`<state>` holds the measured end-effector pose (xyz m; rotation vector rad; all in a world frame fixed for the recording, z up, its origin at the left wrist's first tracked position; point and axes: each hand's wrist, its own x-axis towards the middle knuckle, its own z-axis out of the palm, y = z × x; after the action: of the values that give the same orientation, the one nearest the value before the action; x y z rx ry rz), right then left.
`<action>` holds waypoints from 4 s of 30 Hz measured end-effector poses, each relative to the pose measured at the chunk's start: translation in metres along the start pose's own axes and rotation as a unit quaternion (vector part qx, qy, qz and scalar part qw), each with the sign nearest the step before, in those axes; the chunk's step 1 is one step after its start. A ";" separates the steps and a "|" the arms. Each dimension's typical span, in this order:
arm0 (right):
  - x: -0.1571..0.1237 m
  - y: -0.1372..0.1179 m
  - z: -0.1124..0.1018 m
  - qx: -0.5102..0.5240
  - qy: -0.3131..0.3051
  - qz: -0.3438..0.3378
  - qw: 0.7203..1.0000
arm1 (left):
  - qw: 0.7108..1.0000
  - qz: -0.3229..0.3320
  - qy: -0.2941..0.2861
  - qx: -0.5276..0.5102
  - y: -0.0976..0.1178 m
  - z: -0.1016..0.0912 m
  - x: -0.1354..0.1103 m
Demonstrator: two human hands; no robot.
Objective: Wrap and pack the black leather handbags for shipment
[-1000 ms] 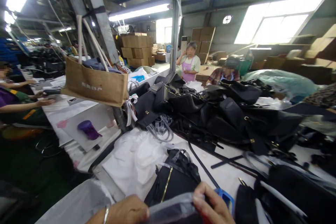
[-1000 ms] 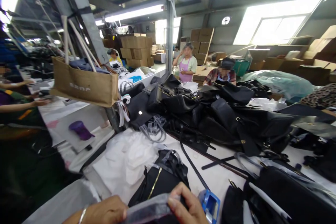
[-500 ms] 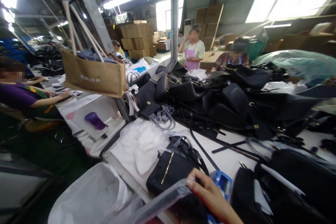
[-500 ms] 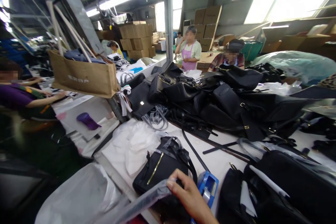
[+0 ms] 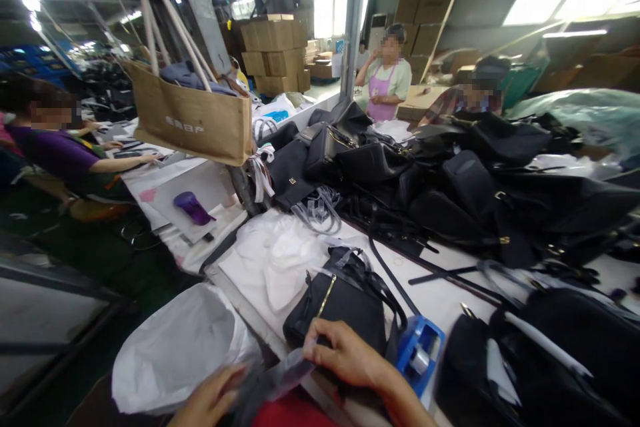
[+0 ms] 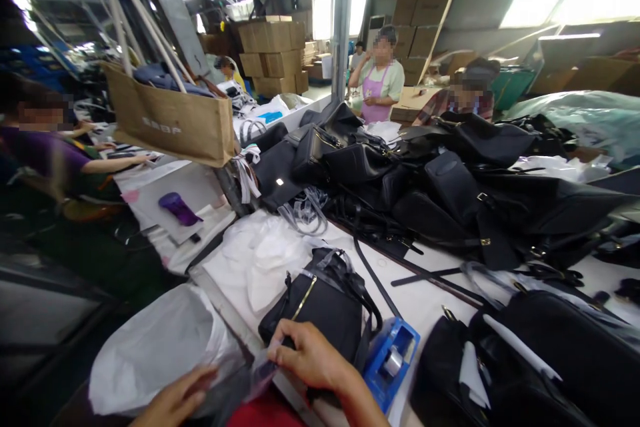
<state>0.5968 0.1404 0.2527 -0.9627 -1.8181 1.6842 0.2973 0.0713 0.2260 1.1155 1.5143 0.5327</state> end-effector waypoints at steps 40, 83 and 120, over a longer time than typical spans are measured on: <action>0.005 -0.009 0.021 0.002 0.122 0.107 0.987 | 0.960 0.136 -0.242 -0.046 0.048 0.053 0.074; -0.021 -0.056 -0.024 -0.389 0.054 0.080 0.916 | 0.958 0.233 -0.087 0.141 0.064 0.037 0.073; 0.016 -0.047 -0.013 -0.408 -0.033 -0.014 0.912 | 0.980 0.179 -0.001 0.082 0.061 0.046 0.041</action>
<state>0.5881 0.1614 0.2985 -1.1765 -2.6304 0.9025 0.3647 0.1230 0.2434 1.5317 1.3810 0.6574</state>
